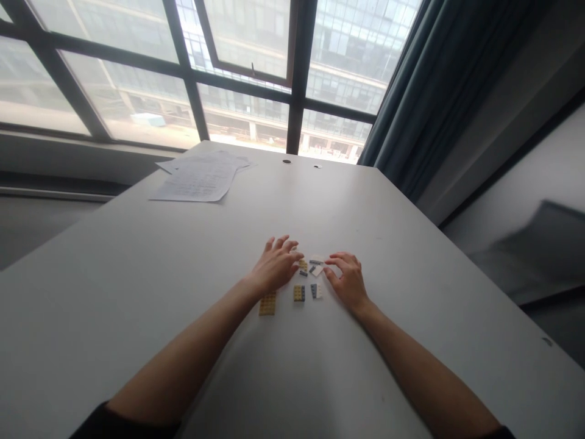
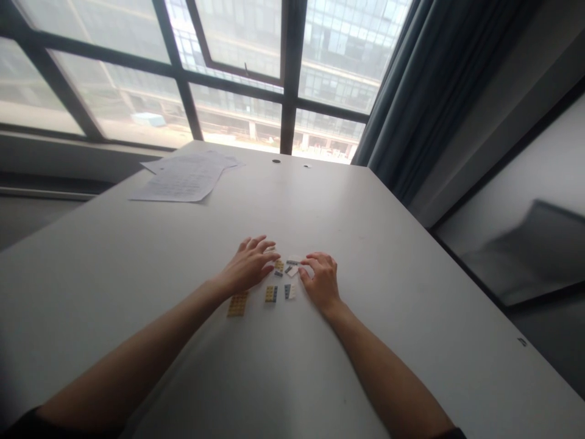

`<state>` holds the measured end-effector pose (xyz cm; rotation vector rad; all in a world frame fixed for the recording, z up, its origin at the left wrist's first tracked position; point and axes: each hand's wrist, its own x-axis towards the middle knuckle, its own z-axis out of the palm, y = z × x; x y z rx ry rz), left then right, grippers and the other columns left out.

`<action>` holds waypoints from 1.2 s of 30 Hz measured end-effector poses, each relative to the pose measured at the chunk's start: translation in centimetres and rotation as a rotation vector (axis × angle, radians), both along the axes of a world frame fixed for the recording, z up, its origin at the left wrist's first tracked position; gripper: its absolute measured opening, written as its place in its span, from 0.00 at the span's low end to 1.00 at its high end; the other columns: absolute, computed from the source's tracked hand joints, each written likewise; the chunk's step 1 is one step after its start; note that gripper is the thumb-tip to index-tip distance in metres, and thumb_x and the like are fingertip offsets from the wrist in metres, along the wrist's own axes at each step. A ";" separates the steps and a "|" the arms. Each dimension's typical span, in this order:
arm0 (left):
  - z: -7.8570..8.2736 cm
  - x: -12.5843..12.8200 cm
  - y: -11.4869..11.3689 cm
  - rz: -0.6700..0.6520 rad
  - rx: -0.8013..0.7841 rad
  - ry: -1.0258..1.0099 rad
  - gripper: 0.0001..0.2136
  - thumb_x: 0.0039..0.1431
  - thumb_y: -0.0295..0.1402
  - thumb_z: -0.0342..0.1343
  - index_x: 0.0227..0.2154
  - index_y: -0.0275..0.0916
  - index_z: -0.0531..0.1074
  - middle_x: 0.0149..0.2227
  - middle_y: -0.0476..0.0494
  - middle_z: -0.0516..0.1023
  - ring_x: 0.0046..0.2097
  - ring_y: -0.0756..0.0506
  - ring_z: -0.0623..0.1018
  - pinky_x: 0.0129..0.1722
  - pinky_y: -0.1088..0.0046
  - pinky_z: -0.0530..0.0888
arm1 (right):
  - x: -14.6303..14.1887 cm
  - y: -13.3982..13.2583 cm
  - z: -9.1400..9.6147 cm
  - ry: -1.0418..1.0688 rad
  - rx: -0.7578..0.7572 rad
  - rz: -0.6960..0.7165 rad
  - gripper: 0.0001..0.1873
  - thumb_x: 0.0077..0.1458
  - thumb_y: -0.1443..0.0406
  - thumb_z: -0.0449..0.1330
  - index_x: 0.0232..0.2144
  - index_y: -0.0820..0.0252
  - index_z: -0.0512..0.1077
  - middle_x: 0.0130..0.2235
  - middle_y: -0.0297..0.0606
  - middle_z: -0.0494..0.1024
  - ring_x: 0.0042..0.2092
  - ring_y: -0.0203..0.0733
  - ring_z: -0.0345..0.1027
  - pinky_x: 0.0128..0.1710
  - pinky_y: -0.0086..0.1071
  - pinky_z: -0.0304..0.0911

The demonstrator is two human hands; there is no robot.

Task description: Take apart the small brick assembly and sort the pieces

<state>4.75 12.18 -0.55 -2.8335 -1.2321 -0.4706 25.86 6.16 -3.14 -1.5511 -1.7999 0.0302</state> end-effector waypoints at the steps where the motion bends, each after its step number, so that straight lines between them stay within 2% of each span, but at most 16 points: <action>1: -0.1 0.2 0.2 -0.001 0.003 0.006 0.10 0.57 0.32 0.55 0.41 0.46 0.76 0.55 0.41 0.70 0.60 0.33 0.61 0.58 0.45 0.55 | 0.0 0.0 0.0 0.005 -0.004 -0.004 0.06 0.53 0.66 0.60 0.34 0.56 0.76 0.43 0.40 0.76 0.50 0.47 0.63 0.53 0.44 0.53; 9: -0.7 0.1 0.3 -0.043 0.053 -0.059 0.06 0.58 0.31 0.55 0.37 0.44 0.76 0.54 0.42 0.70 0.61 0.35 0.61 0.59 0.45 0.55 | -0.4 0.0 0.2 0.059 -0.018 0.027 0.05 0.52 0.66 0.61 0.33 0.56 0.76 0.42 0.40 0.76 0.49 0.48 0.64 0.54 0.46 0.54; 12: -0.4 0.0 -1.1 -0.009 0.084 -0.158 0.07 0.59 0.31 0.54 0.39 0.42 0.74 0.55 0.41 0.70 0.61 0.35 0.61 0.58 0.46 0.56 | -0.9 -0.3 0.8 0.178 -0.035 0.094 0.05 0.51 0.66 0.62 0.33 0.55 0.76 0.41 0.39 0.77 0.48 0.47 0.66 0.52 0.43 0.57; 17: 0.6 -0.4 -4.8 -0.026 0.160 -0.308 0.09 0.61 0.30 0.53 0.43 0.42 0.71 0.55 0.41 0.70 0.62 0.38 0.60 0.61 0.49 0.54 | -2.7 -1.4 1.9 0.457 -0.165 0.305 0.07 0.52 0.63 0.63 0.36 0.54 0.76 0.41 0.38 0.78 0.49 0.44 0.68 0.53 0.39 0.59; 22: 1.0 -1.0 -6.2 -0.030 0.178 -0.418 0.08 0.59 0.30 0.55 0.42 0.42 0.71 0.53 0.42 0.72 0.60 0.38 0.63 0.60 0.51 0.57 | -3.9 -2.3 2.4 0.595 -0.241 0.356 0.05 0.52 0.62 0.63 0.31 0.57 0.77 0.38 0.38 0.79 0.46 0.44 0.70 0.51 0.39 0.61; 26: 1.0 -1.2 -5.8 -0.050 0.127 -0.568 0.06 0.57 0.31 0.58 0.39 0.42 0.72 0.47 0.43 0.75 0.56 0.40 0.67 0.55 0.57 0.64 | -4.0 -2.5 2.7 0.599 -0.220 0.363 0.05 0.53 0.62 0.62 0.31 0.57 0.76 0.37 0.37 0.78 0.44 0.44 0.70 0.49 0.38 0.62; 30: 1.1 -1.2 -5.5 -0.076 0.055 -0.718 0.02 0.57 0.32 0.58 0.32 0.41 0.74 0.41 0.44 0.78 0.51 0.42 0.72 0.52 0.60 0.68 | -3.9 -2.5 3.0 0.581 -0.181 0.321 0.06 0.54 0.62 0.61 0.33 0.57 0.76 0.36 0.36 0.78 0.43 0.43 0.70 0.48 0.38 0.62; 36: 0.9 -1.2 -5.6 -0.135 -0.069 -0.645 0.02 0.56 0.32 0.59 0.29 0.42 0.74 0.40 0.46 0.78 0.49 0.44 0.73 0.52 0.61 0.68 | -3.8 -2.4 3.2 0.571 -0.150 0.341 0.05 0.55 0.63 0.60 0.34 0.56 0.75 0.37 0.36 0.78 0.43 0.43 0.70 0.48 0.38 0.62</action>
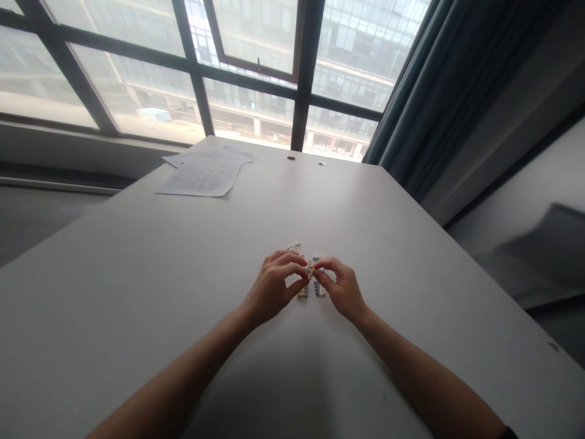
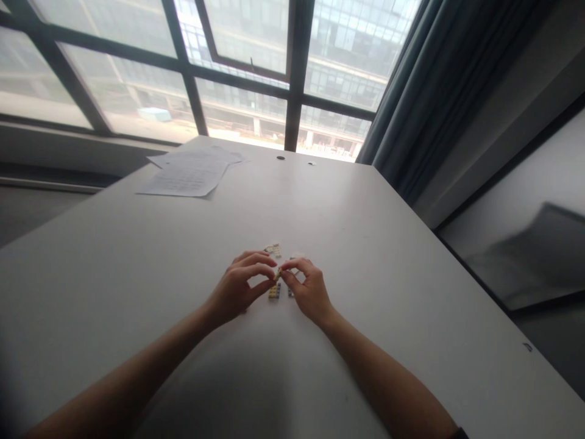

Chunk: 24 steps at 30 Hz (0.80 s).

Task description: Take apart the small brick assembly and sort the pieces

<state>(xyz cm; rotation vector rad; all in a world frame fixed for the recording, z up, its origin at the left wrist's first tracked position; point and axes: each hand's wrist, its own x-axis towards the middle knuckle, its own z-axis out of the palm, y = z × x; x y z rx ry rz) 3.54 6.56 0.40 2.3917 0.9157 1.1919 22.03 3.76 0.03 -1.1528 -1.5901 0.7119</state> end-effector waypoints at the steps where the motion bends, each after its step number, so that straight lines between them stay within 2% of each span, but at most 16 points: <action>1: 0.0 0.0 0.0 -0.002 -0.002 0.012 0.02 0.56 0.33 0.59 0.29 0.42 0.74 0.40 0.46 0.78 0.49 0.44 0.73 0.52 0.61 0.68 | 0.0 0.0 0.0 -0.007 0.002 0.005 0.05 0.55 0.62 0.60 0.34 0.56 0.75 0.37 0.36 0.77 0.43 0.43 0.70 0.48 0.38 0.63; 11: 0.1 -0.3 0.2 0.002 0.001 -0.038 0.04 0.58 0.34 0.57 0.31 0.41 0.75 0.40 0.44 0.78 0.47 0.44 0.74 0.50 0.62 0.70 | 0.0 0.0 -0.5 0.037 -0.093 -0.016 0.08 0.54 0.60 0.60 0.33 0.58 0.74 0.36 0.38 0.77 0.42 0.43 0.70 0.46 0.38 0.64; 16: 0.1 -0.3 0.4 0.054 0.017 -0.081 0.04 0.59 0.32 0.55 0.33 0.40 0.75 0.38 0.44 0.78 0.46 0.44 0.74 0.49 0.63 0.69 | -0.2 0.2 -0.8 0.097 -0.157 0.078 0.10 0.51 0.58 0.62 0.28 0.59 0.74 0.33 0.36 0.77 0.38 0.42 0.70 0.42 0.35 0.64; 20: 0.2 -0.5 0.2 0.066 0.044 0.002 0.05 0.59 0.31 0.54 0.35 0.41 0.75 0.40 0.44 0.78 0.48 0.44 0.73 0.51 0.62 0.67 | -0.2 0.1 -0.5 0.083 -0.115 0.091 0.09 0.50 0.59 0.64 0.26 0.59 0.75 0.33 0.36 0.77 0.39 0.42 0.71 0.44 0.36 0.64; 24: 0.4 -0.7 0.0 0.046 0.064 0.125 0.09 0.56 0.33 0.57 0.40 0.42 0.73 0.43 0.44 0.77 0.52 0.42 0.71 0.53 0.60 0.64 | -0.1 0.1 -0.4 0.052 -0.086 0.093 0.07 0.49 0.60 0.64 0.26 0.58 0.75 0.34 0.37 0.78 0.41 0.44 0.71 0.47 0.39 0.64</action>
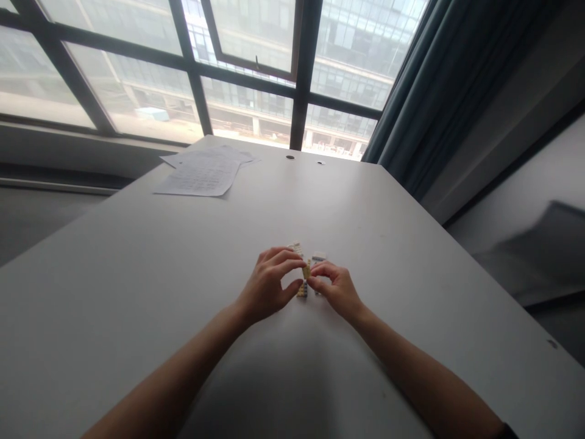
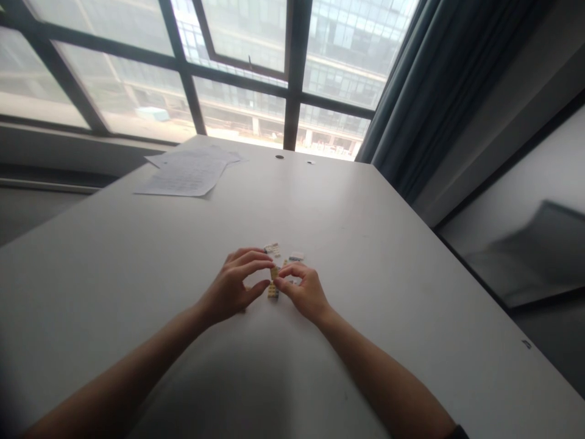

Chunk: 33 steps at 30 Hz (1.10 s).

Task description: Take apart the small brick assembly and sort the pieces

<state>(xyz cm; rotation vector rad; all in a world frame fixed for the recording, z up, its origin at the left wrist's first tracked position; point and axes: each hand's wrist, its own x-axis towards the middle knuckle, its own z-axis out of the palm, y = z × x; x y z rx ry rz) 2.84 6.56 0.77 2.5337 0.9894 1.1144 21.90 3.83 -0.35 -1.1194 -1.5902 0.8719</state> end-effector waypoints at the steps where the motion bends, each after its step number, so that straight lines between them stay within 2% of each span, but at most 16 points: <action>1: 0.0 0.0 0.0 0.005 0.011 0.018 0.10 0.55 0.35 0.58 0.40 0.42 0.73 0.44 0.44 0.77 0.52 0.42 0.71 0.54 0.60 0.64 | 0.0 0.0 0.0 -0.007 0.005 0.001 0.07 0.49 0.60 0.64 0.26 0.58 0.76 0.35 0.37 0.78 0.41 0.44 0.71 0.47 0.39 0.64; 4: -0.2 -0.1 0.1 0.039 0.057 0.054 0.09 0.55 0.38 0.60 0.39 0.44 0.74 0.44 0.45 0.77 0.53 0.41 0.70 0.54 0.59 0.63 | -0.1 -0.2 0.1 -0.036 0.008 0.006 0.06 0.50 0.61 0.64 0.28 0.57 0.77 0.35 0.38 0.78 0.42 0.44 0.71 0.48 0.39 0.64; 9: 0.4 -1.0 0.7 0.062 0.098 0.126 0.08 0.56 0.36 0.58 0.39 0.44 0.75 0.44 0.45 0.77 0.53 0.41 0.70 0.54 0.59 0.62 | -0.1 -0.4 0.5 -0.097 0.018 0.004 0.05 0.52 0.63 0.62 0.31 0.56 0.78 0.37 0.37 0.78 0.44 0.43 0.70 0.50 0.38 0.63; 13: 0.8 -2.9 1.7 0.097 0.023 0.215 0.08 0.54 0.36 0.58 0.37 0.44 0.75 0.45 0.45 0.77 0.53 0.39 0.70 0.53 0.57 0.62 | 0.2 -0.1 0.3 -0.133 0.021 -0.064 0.05 0.52 0.64 0.61 0.30 0.56 0.78 0.36 0.38 0.78 0.44 0.43 0.70 0.49 0.38 0.62; 17: 0.2 -4.0 2.2 0.030 -0.085 0.336 0.07 0.51 0.37 0.59 0.34 0.47 0.76 0.45 0.47 0.76 0.52 0.39 0.70 0.53 0.58 0.63 | 0.3 0.1 -0.2 -0.140 0.024 -0.094 0.05 0.52 0.64 0.60 0.30 0.57 0.77 0.36 0.38 0.78 0.43 0.42 0.70 0.47 0.37 0.63; 20: 0.2 -3.8 1.8 -0.013 -0.120 0.384 0.07 0.49 0.35 0.59 0.33 0.46 0.76 0.44 0.48 0.76 0.51 0.40 0.71 0.53 0.59 0.62 | 0.3 0.1 -0.3 -0.155 0.032 -0.091 0.05 0.52 0.65 0.60 0.30 0.57 0.77 0.36 0.38 0.78 0.43 0.42 0.70 0.48 0.36 0.63; 26: 1.3 -2.5 -0.2 -0.094 -0.129 0.447 0.04 0.48 0.31 0.59 0.29 0.46 0.76 0.41 0.48 0.77 0.48 0.41 0.71 0.53 0.59 0.61 | 0.6 0.0 -0.3 -0.182 0.068 -0.103 0.05 0.52 0.65 0.60 0.30 0.55 0.77 0.36 0.37 0.78 0.43 0.42 0.70 0.48 0.36 0.62; 30: 1.1 -1.9 -1.3 -0.159 -0.148 0.511 0.05 0.47 0.29 0.59 0.29 0.45 0.75 0.40 0.47 0.76 0.48 0.41 0.71 0.54 0.58 0.60 | 0.6 0.0 -0.3 -0.189 0.078 -0.117 0.05 0.52 0.66 0.60 0.30 0.55 0.77 0.36 0.37 0.78 0.43 0.42 0.70 0.48 0.36 0.62; 33: 0.9 -1.7 -1.5 -0.155 -0.142 0.540 0.05 0.48 0.29 0.59 0.29 0.45 0.75 0.40 0.46 0.76 0.49 0.40 0.71 0.55 0.56 0.58 | 0.5 0.0 -0.2 -0.197 0.085 -0.118 0.04 0.52 0.67 0.60 0.30 0.55 0.76 0.36 0.36 0.78 0.43 0.42 0.70 0.48 0.36 0.62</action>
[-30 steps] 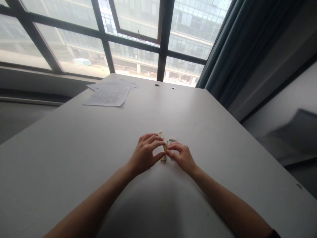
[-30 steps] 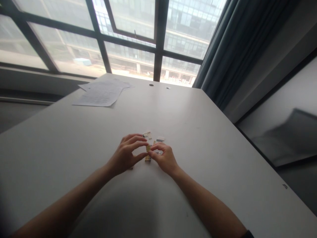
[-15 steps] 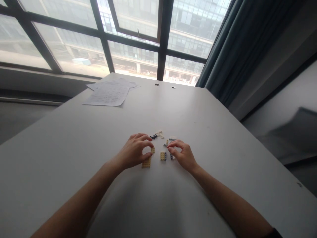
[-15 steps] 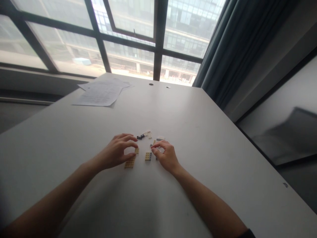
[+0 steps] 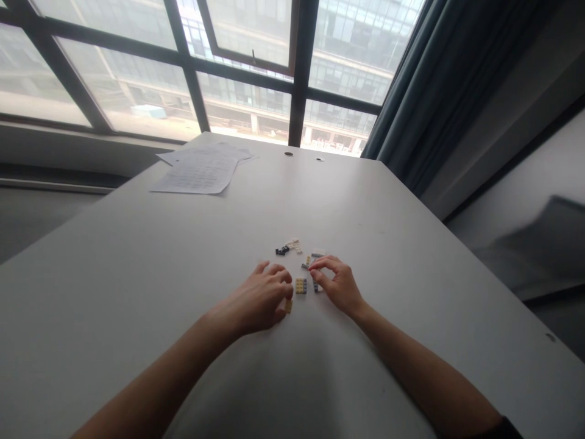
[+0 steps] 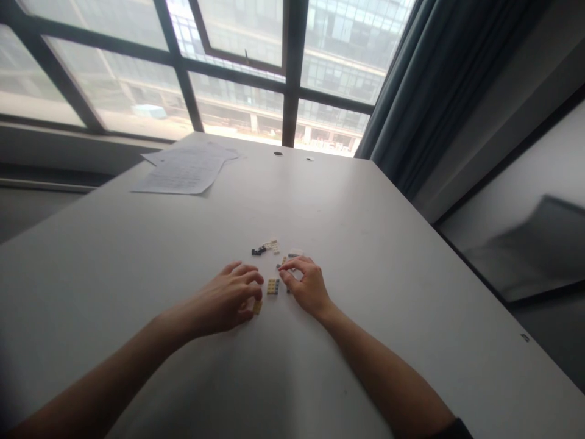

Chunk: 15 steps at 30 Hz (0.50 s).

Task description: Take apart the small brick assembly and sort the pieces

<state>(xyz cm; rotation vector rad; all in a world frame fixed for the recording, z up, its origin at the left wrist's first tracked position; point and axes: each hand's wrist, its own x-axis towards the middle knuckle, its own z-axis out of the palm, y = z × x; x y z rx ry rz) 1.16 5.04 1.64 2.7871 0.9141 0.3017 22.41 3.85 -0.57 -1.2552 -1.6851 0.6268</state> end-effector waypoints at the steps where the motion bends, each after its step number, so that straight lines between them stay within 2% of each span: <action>1: 0.0 0.0 0.0 0.007 0.009 0.010 0.05 0.48 0.29 0.59 0.29 0.45 0.75 0.41 0.46 0.76 0.50 0.40 0.70 0.56 0.55 0.58 | 0.0 0.0 0.0 -0.004 0.004 0.000 0.04 0.52 0.67 0.60 0.30 0.55 0.76 0.36 0.36 0.77 0.43 0.42 0.70 0.48 0.36 0.62; 7: 0.1 -0.3 0.2 0.047 0.034 0.055 0.08 0.47 0.32 0.62 0.33 0.45 0.74 0.45 0.45 0.75 0.52 0.38 0.70 0.56 0.53 0.58 | 0.0 0.2 -0.3 -0.045 0.026 -0.010 0.04 0.52 0.68 0.60 0.31 0.55 0.76 0.36 0.36 0.77 0.44 0.41 0.69 0.48 0.36 0.61; 10: 0.2 -0.3 0.1 0.052 0.033 0.064 0.07 0.47 0.34 0.62 0.32 0.44 0.74 0.45 0.45 0.75 0.52 0.38 0.69 0.56 0.53 0.57 | 0.1 0.1 -0.4 -0.153 0.057 -0.002 0.04 0.52 0.67 0.62 0.33 0.55 0.76 0.39 0.36 0.77 0.46 0.42 0.67 0.50 0.38 0.59; 15: 0.3 0.0 0.0 0.061 0.018 0.080 0.05 0.51 0.35 0.60 0.31 0.43 0.73 0.45 0.45 0.74 0.53 0.39 0.68 0.57 0.54 0.56 | -0.2 -0.2 -0.7 -0.414 0.057 0.059 0.20 0.43 0.60 0.70 0.41 0.55 0.75 0.47 0.40 0.74 0.54 0.49 0.61 0.54 0.45 0.54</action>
